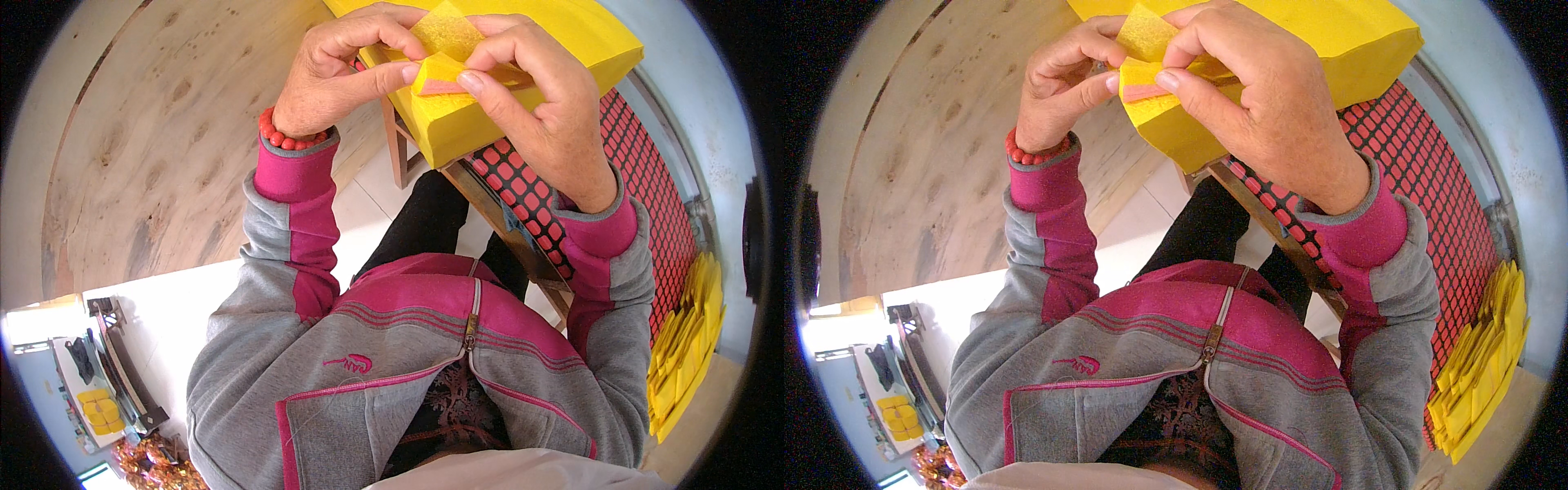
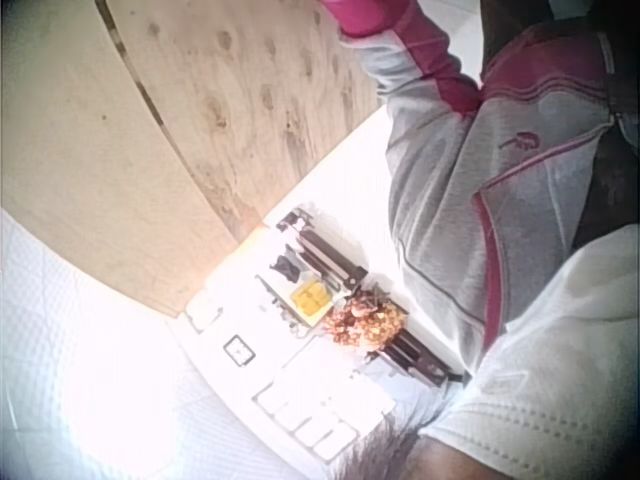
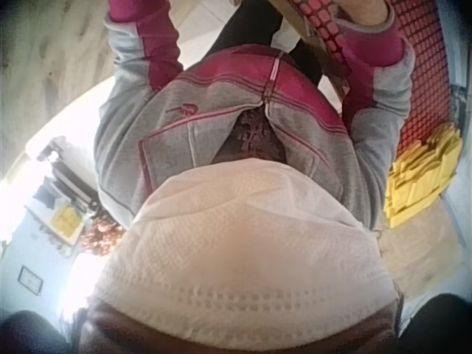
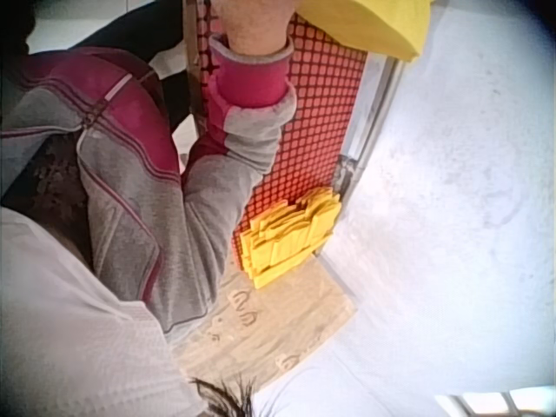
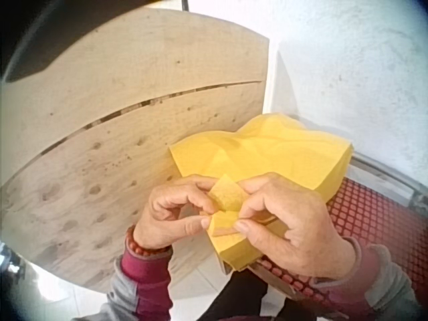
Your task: The person folds yellow paper sheets by hand on a patterned table. They repeatedly fold each sheet in half, smooth the crease, and stack the finished pieces. The person handles the paper directly without tools.
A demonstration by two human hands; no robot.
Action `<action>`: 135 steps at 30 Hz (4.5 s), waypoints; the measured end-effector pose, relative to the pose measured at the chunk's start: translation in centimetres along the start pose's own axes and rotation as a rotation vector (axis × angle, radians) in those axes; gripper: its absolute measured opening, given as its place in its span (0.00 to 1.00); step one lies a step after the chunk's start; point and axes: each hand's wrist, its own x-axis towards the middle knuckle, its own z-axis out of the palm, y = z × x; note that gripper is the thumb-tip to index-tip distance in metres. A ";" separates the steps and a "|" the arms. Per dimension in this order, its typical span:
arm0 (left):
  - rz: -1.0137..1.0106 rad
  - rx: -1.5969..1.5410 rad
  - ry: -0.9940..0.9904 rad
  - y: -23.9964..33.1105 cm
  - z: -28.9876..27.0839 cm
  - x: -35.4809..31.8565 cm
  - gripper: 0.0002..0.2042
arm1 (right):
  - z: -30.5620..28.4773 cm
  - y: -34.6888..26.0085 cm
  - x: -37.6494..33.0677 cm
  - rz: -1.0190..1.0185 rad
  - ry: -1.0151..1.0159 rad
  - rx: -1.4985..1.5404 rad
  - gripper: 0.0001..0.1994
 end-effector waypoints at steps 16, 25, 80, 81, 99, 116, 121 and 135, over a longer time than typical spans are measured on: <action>0.217 0.165 0.350 -0.3 3.3 1.5 0.05 | -3.5 -6.2 -11.6 0.286 -0.195 0.477 0.06; 0.253 0.194 0.506 -2.9 0.6 1.2 0.05 | 4.0 -4.1 -27.3 0.979 -0.155 0.017 0.09; -0.247 0.098 -0.108 1.8 -0.7 1.4 0.18 | -0.4 -0.3 -0.8 -0.045 -0.065 -0.238 0.04; -0.239 0.084 -0.111 1.7 -0.8 1.4 0.18 | -0.2 -0.3 -0.9 -0.028 -0.039 -0.217 0.04; -0.114 -0.030 0.103 -0.4 0.2 0.8 0.06 | 0.6 -0.7 -1.0 -0.047 0.169 -0.165 0.06; 0.035 -0.084 0.036 -0.9 -0.4 0.3 0.07 | 1.2 -0.2 -1.5 0.040 0.090 -0.104 0.06; 0.034 -0.010 0.067 -0.9 0.2 0.3 0.06 | 1.3 -0.3 -1.5 0.037 0.114 -0.104 0.06; 0.074 0.031 0.339 -1.5 1.9 0.5 0.04 | 0.8 0.0 -0.9 -0.059 0.127 -0.167 0.07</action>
